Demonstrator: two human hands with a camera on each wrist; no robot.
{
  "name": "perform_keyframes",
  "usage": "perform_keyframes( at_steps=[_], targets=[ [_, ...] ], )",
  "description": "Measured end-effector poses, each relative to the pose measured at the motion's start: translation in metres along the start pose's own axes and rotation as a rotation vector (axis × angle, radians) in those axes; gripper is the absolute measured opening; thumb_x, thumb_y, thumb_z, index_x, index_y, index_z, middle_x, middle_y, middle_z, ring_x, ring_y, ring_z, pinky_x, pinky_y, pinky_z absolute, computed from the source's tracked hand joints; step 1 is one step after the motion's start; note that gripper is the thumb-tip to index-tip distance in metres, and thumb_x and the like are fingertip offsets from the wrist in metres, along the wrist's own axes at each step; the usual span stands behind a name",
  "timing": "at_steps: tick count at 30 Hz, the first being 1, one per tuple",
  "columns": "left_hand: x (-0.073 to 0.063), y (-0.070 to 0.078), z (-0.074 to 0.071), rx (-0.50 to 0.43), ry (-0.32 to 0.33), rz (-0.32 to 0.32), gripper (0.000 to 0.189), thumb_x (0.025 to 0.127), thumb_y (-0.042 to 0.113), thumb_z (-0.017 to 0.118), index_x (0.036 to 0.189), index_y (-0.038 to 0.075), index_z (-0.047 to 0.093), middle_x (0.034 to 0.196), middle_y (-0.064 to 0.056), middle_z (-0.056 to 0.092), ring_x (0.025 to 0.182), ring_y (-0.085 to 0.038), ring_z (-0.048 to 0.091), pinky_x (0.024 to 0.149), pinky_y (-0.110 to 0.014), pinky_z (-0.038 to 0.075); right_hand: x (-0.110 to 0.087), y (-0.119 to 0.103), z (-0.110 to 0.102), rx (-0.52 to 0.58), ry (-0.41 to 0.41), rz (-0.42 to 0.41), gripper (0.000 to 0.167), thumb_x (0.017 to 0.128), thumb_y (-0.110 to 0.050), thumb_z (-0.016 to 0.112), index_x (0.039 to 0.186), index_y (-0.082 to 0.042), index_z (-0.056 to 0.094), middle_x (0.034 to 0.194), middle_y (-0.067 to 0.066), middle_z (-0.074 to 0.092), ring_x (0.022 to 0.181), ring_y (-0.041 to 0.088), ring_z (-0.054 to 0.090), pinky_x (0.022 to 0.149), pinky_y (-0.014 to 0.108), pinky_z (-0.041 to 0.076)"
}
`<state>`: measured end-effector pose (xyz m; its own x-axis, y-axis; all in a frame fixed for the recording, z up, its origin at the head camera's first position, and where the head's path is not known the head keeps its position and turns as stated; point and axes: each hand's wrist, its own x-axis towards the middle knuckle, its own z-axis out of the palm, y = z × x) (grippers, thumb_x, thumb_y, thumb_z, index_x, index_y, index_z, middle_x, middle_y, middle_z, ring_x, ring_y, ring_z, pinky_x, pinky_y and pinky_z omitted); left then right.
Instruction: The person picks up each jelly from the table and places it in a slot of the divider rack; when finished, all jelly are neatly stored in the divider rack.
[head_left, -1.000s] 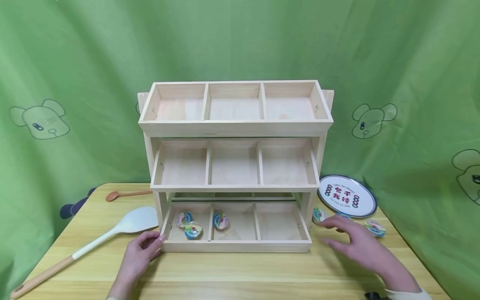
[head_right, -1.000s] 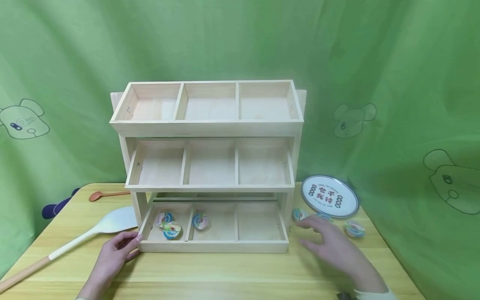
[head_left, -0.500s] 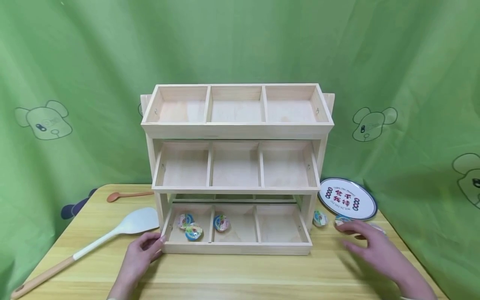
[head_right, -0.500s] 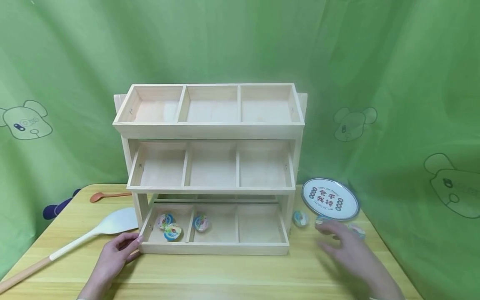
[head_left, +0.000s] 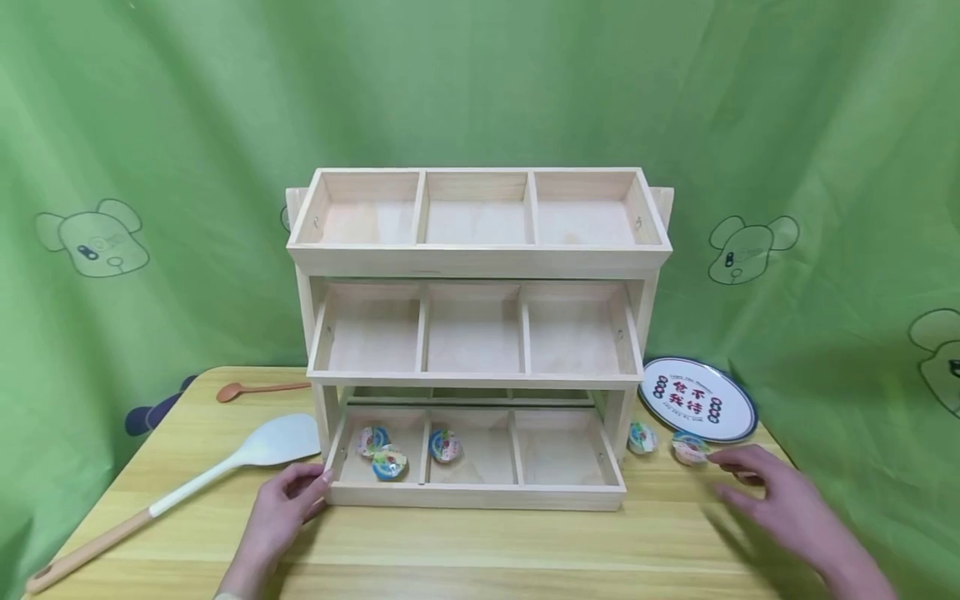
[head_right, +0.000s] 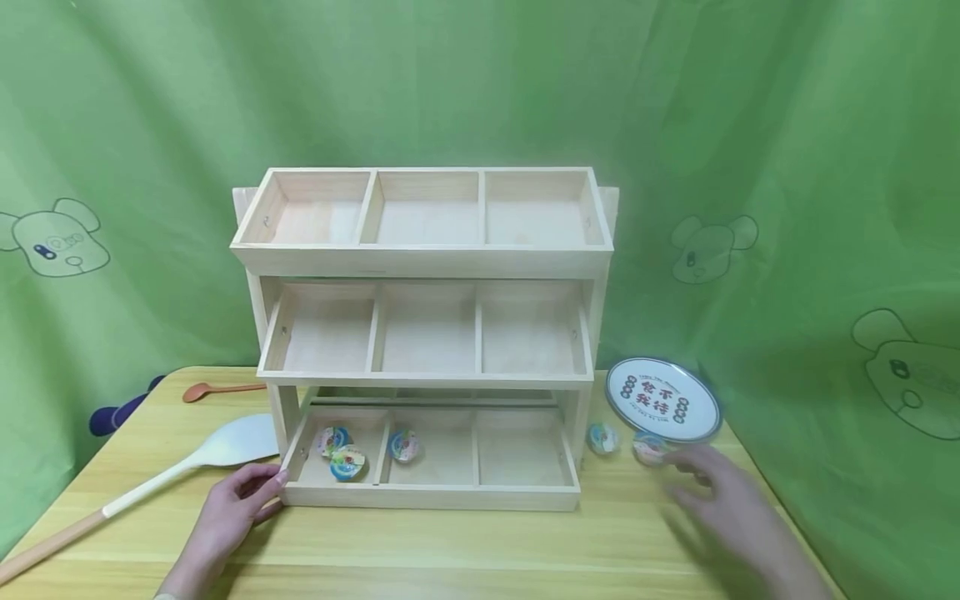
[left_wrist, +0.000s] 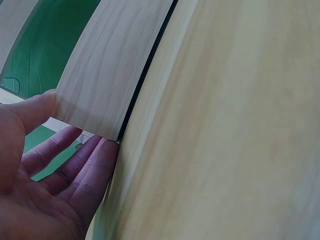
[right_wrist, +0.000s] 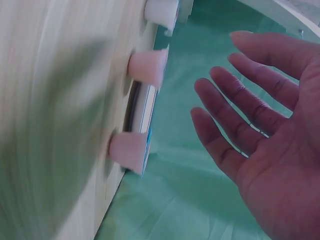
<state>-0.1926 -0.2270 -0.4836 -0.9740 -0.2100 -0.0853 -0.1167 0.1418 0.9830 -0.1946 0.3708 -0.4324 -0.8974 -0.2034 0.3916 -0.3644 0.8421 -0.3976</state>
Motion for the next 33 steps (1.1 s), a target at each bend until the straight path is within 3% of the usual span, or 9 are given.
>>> perform_keyframes(
  at_steps=[6, 8, 12, 18, 25, 33],
  targets=[
    [0.001, -0.002, 0.000, -0.006, -0.004, -0.004, 0.033, 0.094, 0.006, 0.066, 0.120, -0.012, 0.057, 0.113, -0.022, 0.060, 0.096, -0.021, 0.062, 0.084, -0.029, 0.059, -0.002, 0.011, -0.006, -0.043, -0.010, 0.023, 0.039, 0.075, -0.007, 0.084, 0.110, -0.003, 0.068, 0.109, 0.016, 0.064, 0.092, 0.031, 0.062, 0.072, 0.045, 0.056],
    [0.001, -0.002, 0.000, -0.007, -0.003, -0.003, 0.033, 0.094, 0.006, 0.066, 0.120, -0.012, 0.057, 0.113, -0.022, 0.060, 0.096, -0.021, 0.062, 0.084, -0.029, 0.059, -0.002, 0.015, -0.007, -0.039, -0.023, 0.038, 0.040, 0.077, -0.008, 0.082, 0.113, -0.001, 0.067, 0.113, 0.020, 0.062, 0.096, 0.043, 0.059, 0.075, 0.058, 0.052],
    [0.002, -0.003, -0.001, -0.010, -0.003, -0.004, 0.033, 0.094, 0.006, 0.066, 0.119, -0.012, 0.057, 0.113, -0.022, 0.060, 0.095, -0.021, 0.062, 0.083, -0.029, 0.059, -0.001, 0.024, -0.007, -0.043, -0.054, 0.072, 0.044, 0.081, -0.009, 0.079, 0.120, 0.003, 0.062, 0.122, 0.029, 0.055, 0.105, 0.054, 0.051, 0.079, 0.072, 0.043],
    [0.001, -0.002, 0.000, -0.016, -0.012, -0.011, 0.035, 0.094, 0.007, 0.066, 0.122, -0.012, 0.057, 0.115, -0.022, 0.059, 0.097, -0.022, 0.062, 0.084, -0.029, 0.059, 0.002, 0.038, -0.006, -0.077, -0.099, 0.095, 0.051, 0.084, -0.013, 0.076, 0.127, 0.006, 0.056, 0.131, 0.035, 0.046, 0.109, 0.061, 0.043, 0.082, 0.080, 0.034],
    [0.001, -0.002, 0.002, -0.010, -0.011, 0.001, 0.034, 0.093, 0.005, 0.067, 0.120, -0.013, 0.058, 0.113, -0.022, 0.061, 0.097, -0.022, 0.063, 0.083, -0.029, 0.059, 0.004, 0.052, -0.003, -0.106, -0.165, 0.123, 0.055, 0.086, -0.017, 0.075, 0.129, 0.009, 0.052, 0.132, 0.039, 0.041, 0.109, 0.063, 0.041, 0.083, 0.082, 0.033],
    [0.001, 0.000, 0.000, -0.004, -0.001, 0.006, 0.035, 0.092, 0.007, 0.068, 0.119, -0.013, 0.058, 0.111, -0.021, 0.061, 0.096, -0.023, 0.062, 0.083, -0.030, 0.060, 0.010, 0.064, 0.003, -0.120, -0.095, 0.073, 0.047, 0.082, -0.009, 0.076, 0.120, 0.012, 0.056, 0.118, 0.039, 0.046, 0.104, 0.059, 0.041, 0.083, 0.078, 0.034]
  ],
)
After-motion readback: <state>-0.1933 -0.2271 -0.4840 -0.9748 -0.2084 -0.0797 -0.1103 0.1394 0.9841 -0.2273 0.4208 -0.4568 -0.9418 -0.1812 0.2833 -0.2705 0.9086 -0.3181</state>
